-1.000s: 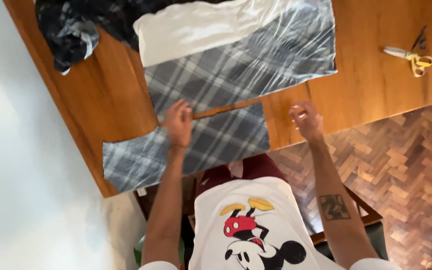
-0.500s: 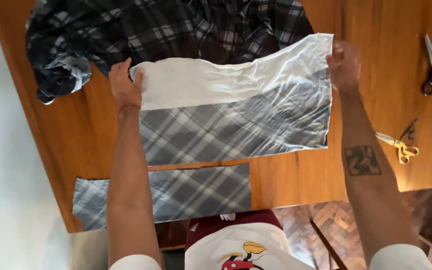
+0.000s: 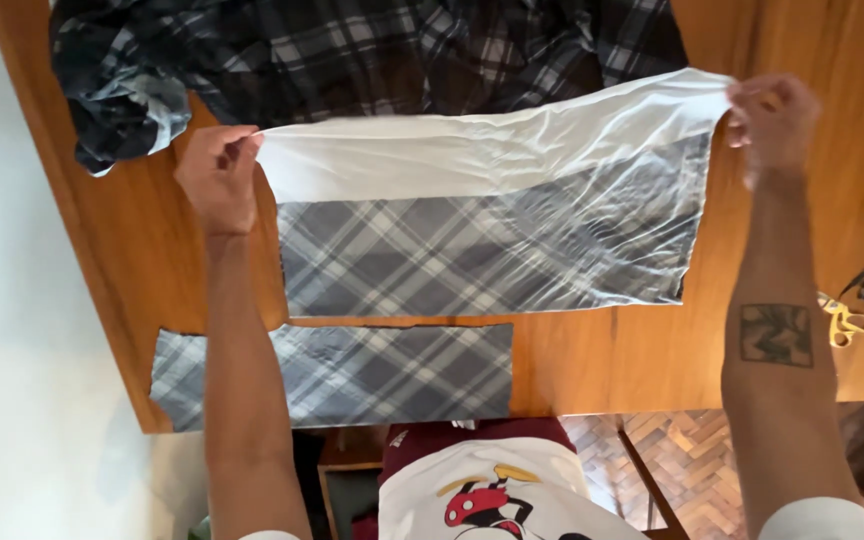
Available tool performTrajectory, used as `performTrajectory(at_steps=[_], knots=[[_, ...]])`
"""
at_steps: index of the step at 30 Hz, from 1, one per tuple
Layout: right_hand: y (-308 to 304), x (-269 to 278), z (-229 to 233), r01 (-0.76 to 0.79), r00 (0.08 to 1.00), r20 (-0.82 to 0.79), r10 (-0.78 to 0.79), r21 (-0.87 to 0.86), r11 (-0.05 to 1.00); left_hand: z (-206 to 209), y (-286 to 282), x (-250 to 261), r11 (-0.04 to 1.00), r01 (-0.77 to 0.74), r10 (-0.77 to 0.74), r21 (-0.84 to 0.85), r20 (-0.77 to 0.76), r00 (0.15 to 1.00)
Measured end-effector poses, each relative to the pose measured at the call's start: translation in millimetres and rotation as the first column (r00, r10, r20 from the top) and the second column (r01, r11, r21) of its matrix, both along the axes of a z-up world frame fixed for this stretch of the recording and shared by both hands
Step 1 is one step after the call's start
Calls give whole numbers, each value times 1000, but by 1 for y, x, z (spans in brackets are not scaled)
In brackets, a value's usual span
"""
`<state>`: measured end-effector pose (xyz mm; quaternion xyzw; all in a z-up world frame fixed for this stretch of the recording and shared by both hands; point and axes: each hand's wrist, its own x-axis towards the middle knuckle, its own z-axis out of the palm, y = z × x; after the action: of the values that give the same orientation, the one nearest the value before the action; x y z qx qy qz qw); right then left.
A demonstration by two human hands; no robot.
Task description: Aligning and cutting pieces of plaid fabric on a wooden workshop table.
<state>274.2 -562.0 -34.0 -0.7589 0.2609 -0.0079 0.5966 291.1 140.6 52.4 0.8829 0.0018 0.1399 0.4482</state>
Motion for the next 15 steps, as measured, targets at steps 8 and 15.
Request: performTrajectory(at_steps=[8, 15], knots=[[-36, -18, 66, -127, 984, 167, 59, 430, 894, 96, 51, 14, 916, 202, -338, -346, -395, 854], [-48, 25, 35, 23, 986, 136, -94, 453, 891, 65, 53, 77, 957, 217, -277, -193, -384, 881]])
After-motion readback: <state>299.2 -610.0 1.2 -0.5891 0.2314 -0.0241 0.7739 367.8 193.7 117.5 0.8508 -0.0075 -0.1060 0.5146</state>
